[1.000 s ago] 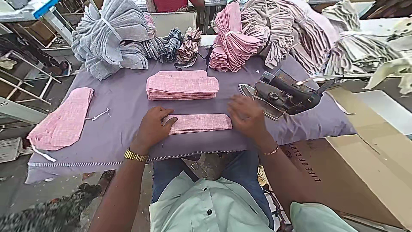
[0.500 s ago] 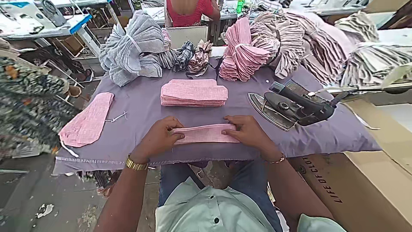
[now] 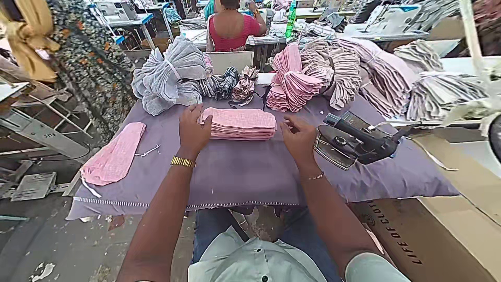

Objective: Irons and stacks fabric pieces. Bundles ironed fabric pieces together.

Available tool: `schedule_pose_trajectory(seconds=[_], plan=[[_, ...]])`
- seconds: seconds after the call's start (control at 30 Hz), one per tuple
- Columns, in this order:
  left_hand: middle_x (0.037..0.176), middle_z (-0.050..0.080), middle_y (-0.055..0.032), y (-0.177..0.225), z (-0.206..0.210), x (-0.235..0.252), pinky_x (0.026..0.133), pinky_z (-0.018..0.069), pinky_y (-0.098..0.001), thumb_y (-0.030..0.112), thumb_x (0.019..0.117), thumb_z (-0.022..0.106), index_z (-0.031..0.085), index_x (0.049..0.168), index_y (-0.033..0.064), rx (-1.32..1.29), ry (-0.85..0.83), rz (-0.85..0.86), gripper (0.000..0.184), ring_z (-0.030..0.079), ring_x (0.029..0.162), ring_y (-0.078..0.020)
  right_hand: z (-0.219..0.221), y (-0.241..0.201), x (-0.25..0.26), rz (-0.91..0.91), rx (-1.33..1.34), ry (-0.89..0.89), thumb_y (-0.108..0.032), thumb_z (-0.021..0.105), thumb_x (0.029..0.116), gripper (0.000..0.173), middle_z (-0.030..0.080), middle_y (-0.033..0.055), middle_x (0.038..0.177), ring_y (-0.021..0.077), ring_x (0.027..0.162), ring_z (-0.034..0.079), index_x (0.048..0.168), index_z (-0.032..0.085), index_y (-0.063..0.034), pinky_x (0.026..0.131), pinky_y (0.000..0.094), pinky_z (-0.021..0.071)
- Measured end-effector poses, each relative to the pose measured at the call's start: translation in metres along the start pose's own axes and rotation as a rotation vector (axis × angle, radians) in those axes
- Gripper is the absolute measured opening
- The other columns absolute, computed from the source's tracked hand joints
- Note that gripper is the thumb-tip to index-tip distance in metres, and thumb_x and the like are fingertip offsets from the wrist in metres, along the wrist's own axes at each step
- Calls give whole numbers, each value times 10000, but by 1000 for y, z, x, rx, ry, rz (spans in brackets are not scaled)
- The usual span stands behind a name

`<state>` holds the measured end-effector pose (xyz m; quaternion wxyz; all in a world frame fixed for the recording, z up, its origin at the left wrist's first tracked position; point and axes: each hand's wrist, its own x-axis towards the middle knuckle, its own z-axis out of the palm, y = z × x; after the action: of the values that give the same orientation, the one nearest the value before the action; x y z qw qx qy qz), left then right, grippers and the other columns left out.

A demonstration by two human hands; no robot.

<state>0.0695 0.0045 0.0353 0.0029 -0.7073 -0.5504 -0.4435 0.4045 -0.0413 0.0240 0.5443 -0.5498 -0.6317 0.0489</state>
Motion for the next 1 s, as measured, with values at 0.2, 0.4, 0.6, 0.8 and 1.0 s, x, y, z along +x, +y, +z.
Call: schedule_pose_trajectory(seconds=[0.2,0.4,0.6,0.8,1.0], plan=[[1263,697,-50,14,1,-78,1022,519,-432,234,992,637,772,1151,153,-45,161,81,223,622,1202,-211,-3,1,-75,-221,135,-62,-137,665,976,163,761,42,911,71,756,700,1023,786,-38,672,249,606],[1457,586,-54,-14,-18,-98,1107,480,-425,282,984,664,734,1270,165,29,81,-3,317,534,1349,-204,8,-2,-92,-274,140,-142,-161,684,965,234,765,91,982,106,827,725,1113,756,6,746,275,627],[1612,413,-117,7,-10,-81,1213,345,-541,474,932,715,655,1388,186,67,-23,221,542,346,1513,-281,10,5,-92,-206,126,-185,-162,673,977,339,730,154,1211,166,1025,739,1247,704,41,902,327,634],[1630,414,-63,32,27,-37,1247,69,-691,379,1054,511,634,1425,256,403,-305,443,409,242,1568,-298,12,5,-95,-232,23,-173,-196,649,983,297,729,145,1244,211,1156,708,1180,755,-1,1009,369,586],[1556,510,-92,26,45,4,1212,110,-731,251,1023,535,652,1406,283,477,-526,413,402,362,1508,-350,9,5,-98,-220,25,-131,-183,648,975,256,751,114,1188,184,1122,718,1127,779,-24,987,340,593]])
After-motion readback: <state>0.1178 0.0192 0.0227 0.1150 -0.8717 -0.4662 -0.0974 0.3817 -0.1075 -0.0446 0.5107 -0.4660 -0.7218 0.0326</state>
